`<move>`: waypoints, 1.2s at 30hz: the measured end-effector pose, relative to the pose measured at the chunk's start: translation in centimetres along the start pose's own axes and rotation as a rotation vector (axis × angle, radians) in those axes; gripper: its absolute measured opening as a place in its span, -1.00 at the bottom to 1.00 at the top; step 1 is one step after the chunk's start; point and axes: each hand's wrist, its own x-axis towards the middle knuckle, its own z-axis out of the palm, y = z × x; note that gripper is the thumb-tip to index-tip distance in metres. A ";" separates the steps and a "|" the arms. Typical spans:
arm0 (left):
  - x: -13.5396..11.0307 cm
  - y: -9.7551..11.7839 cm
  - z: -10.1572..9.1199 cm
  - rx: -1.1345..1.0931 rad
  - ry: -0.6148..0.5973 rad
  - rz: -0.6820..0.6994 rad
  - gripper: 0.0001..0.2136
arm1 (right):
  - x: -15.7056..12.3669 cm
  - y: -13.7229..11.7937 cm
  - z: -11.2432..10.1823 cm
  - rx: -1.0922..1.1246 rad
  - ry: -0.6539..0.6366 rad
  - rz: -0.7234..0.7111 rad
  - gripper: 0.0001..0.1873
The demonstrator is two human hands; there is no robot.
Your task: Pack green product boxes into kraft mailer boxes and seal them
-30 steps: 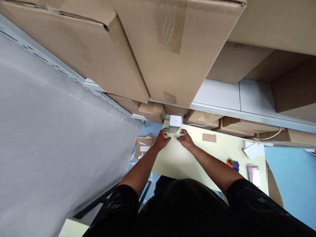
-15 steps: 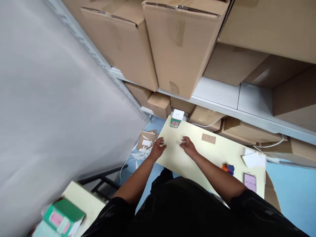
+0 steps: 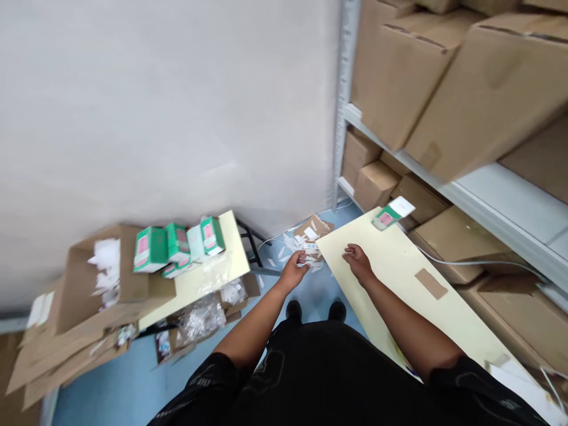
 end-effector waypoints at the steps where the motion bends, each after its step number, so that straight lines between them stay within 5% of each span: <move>1: -1.0 -0.5 -1.3 -0.013 0.038 -0.007 -0.50 | 0.0 -0.3 1.3 -0.011 -0.037 -0.018 -0.41; 9: -8.8 -5.8 -11.5 -0.107 0.308 -0.054 -0.51 | -2.0 -1.5 13.9 -0.123 -0.276 -0.090 -0.43; 19: -17.0 -13.2 -26.5 -0.216 0.486 -0.104 -0.53 | -9.3 -1.7 31.0 -0.199 -0.435 -0.122 -0.41; 25: -20.5 -16.3 -34.6 -0.219 0.570 -0.172 -0.57 | -13.0 -1.7 39.3 -0.227 -0.475 -0.132 -0.42; 29: -21.6 -17.5 -37.7 -0.247 0.621 -0.202 -0.59 | -14.2 -2.0 42.7 -0.253 -0.512 -0.140 -0.45; 36: -21.0 -18.5 -39.6 -0.282 0.699 -0.234 -0.58 | -11.7 -3.2 46.6 -0.359 -0.602 -0.168 -0.48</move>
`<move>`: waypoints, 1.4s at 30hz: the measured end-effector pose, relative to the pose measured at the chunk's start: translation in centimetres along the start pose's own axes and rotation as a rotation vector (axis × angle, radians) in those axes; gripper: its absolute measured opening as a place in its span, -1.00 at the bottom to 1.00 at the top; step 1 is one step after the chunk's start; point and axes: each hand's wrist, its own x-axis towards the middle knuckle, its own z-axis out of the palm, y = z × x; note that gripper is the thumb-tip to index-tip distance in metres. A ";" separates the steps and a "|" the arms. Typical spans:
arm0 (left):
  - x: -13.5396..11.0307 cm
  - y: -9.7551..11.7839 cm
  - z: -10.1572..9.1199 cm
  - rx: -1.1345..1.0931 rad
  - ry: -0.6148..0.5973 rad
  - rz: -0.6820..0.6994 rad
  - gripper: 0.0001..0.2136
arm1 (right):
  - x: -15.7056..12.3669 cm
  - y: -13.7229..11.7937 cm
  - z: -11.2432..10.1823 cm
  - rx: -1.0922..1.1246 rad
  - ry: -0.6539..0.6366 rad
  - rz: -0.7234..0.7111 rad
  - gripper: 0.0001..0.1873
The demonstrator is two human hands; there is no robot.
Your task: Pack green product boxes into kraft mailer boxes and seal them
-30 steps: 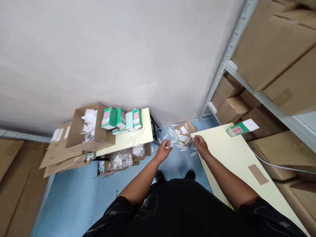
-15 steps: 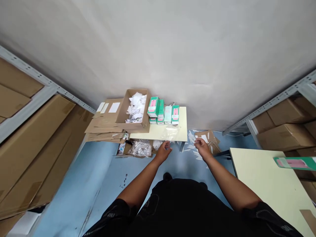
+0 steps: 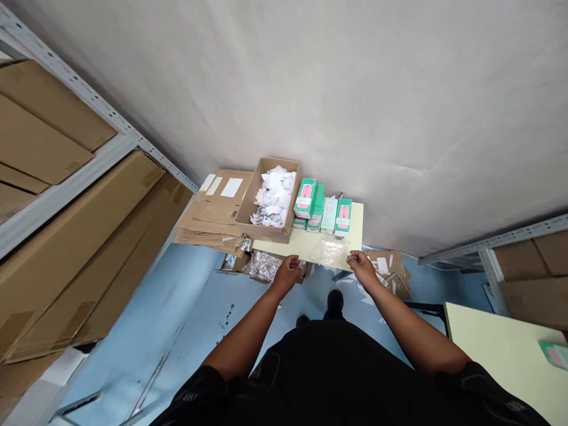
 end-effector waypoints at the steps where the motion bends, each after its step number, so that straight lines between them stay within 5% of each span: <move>1: 0.3 0.1 0.0 0.001 0.009 -0.002 -0.58 | 0.7 -0.1 0.1 -0.008 -0.017 0.001 -0.48; 10: 2.5 2.4 -0.3 -0.027 0.203 -0.040 -0.62 | 6.7 -4.0 1.5 -0.035 -0.272 -0.103 -0.52; 17: 1.6 2.1 -4.1 -0.114 0.380 -0.055 -0.64 | 7.5 -6.4 7.4 -0.053 -0.500 -0.124 -0.60; 27: 1.9 -1.7 -18.7 -0.122 0.540 -0.082 -0.66 | 3.2 -8.7 21.8 -0.106 -0.769 -0.164 -0.70; 35: 7.5 -5.6 -32.8 -0.038 0.457 -0.095 -0.66 | 1.1 -11.2 36.2 -0.045 -0.658 -0.126 -0.67; 42: 14.5 -4.0 -41.9 0.197 0.411 -0.058 -0.61 | 0.4 -11.7 43.4 -0.026 -0.574 -0.033 -0.58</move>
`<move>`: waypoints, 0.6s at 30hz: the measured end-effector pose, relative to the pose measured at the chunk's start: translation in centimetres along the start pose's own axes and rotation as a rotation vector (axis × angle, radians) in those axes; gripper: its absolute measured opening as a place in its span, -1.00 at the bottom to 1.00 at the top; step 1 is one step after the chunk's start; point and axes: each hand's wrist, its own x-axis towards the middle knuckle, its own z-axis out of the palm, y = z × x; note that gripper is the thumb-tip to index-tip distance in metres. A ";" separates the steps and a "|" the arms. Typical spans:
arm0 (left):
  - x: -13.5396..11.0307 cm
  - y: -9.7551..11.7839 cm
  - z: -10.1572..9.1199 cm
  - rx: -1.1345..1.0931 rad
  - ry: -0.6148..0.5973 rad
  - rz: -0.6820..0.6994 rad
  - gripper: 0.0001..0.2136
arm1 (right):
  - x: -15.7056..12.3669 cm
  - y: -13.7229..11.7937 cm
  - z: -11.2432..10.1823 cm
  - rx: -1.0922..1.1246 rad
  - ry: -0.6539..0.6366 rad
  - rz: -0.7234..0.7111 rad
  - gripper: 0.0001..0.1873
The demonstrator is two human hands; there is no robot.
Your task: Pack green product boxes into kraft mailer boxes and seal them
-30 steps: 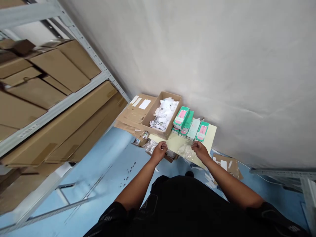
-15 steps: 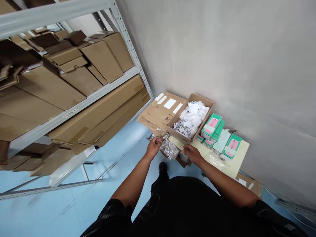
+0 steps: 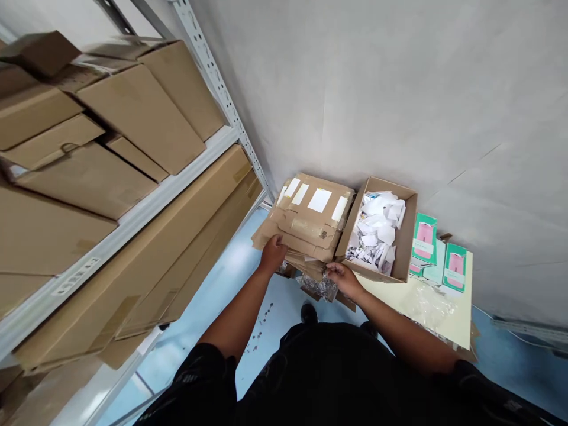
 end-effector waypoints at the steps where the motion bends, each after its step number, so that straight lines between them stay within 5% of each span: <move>1: 1.5 0.5 -0.2 0.042 -0.004 0.020 -0.58 | 0.3 0.1 0.5 0.004 0.016 0.007 -0.57; 8: 9.2 3.1 1.4 0.262 -0.106 -0.086 -0.41 | 0.7 0.0 1.3 0.034 0.053 0.014 -0.62; 18: 11.0 3.2 3.2 0.143 -0.121 -0.172 -0.67 | 0.0 -1.0 0.3 0.040 0.057 0.029 -0.64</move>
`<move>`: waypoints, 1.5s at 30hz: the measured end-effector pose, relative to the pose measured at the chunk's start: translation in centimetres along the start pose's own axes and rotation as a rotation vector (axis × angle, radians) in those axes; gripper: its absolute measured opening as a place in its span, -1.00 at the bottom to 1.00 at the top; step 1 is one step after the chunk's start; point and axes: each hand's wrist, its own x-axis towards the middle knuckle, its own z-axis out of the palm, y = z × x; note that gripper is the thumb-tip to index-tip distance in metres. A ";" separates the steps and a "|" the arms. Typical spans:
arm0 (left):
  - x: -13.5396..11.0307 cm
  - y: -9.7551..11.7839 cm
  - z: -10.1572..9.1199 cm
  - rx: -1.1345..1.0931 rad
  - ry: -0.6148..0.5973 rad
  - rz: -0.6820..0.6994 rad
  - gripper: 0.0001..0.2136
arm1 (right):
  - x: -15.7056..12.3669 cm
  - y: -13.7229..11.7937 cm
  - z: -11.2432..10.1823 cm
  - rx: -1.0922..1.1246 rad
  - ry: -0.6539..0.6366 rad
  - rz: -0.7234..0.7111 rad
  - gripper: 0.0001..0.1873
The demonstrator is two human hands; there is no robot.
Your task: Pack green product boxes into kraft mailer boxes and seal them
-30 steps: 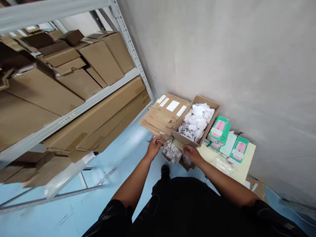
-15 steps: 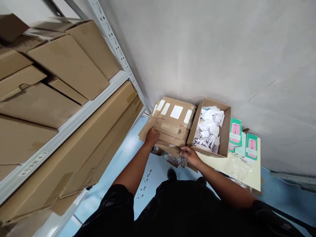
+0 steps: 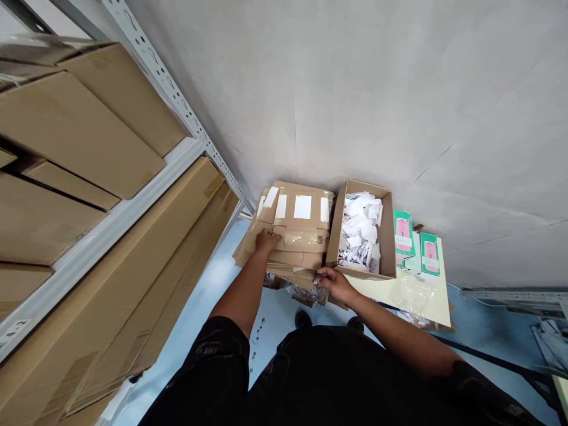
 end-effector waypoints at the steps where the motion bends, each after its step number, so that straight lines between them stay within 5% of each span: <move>1: 0.0 0.1 0.1 -0.031 0.009 -0.001 -0.66 | -0.1 -0.1 -0.1 -0.003 -0.003 0.001 -0.63; 8: -1.9 1.0 -1.1 -0.335 -0.038 0.117 -0.67 | -1.6 -0.8 -1.2 -0.044 -0.022 -0.004 -0.69; 16: -9.2 0.4 -8.2 -0.816 -0.038 0.394 -0.57 | -2.3 -2.8 -0.2 0.006 0.009 0.004 -0.57; 21: -14.4 1.1 -12.2 -1.026 -0.048 0.456 -0.54 | -1.9 -6.9 1.5 0.112 0.130 -0.123 -0.44; 25: -17.7 1.5 -13.2 -1.101 -0.096 0.471 -0.53 | -2.6 -11.5 1.8 0.239 0.173 -0.325 -0.43; 29: -19.6 1.8 -12.2 -1.086 -0.243 0.476 -0.52 | -4.3 -15.0 0.5 0.286 0.204 -0.427 -0.59; 33: -20.1 3.2 -10.0 -1.049 -0.408 0.501 -0.51 | -6.3 -15.7 -2.1 0.332 0.342 -0.456 -0.67; 40: -19.8 7.8 -3.4 -0.931 -0.528 0.541 -0.59 | -11.6 -12.5 -7.8 0.295 0.664 -0.465 -0.73; 45: -22.8 11.8 3.1 -0.924 -0.624 0.448 -0.49 | -16.6 -8.7 -13.0 0.294 0.824 -0.431 -0.71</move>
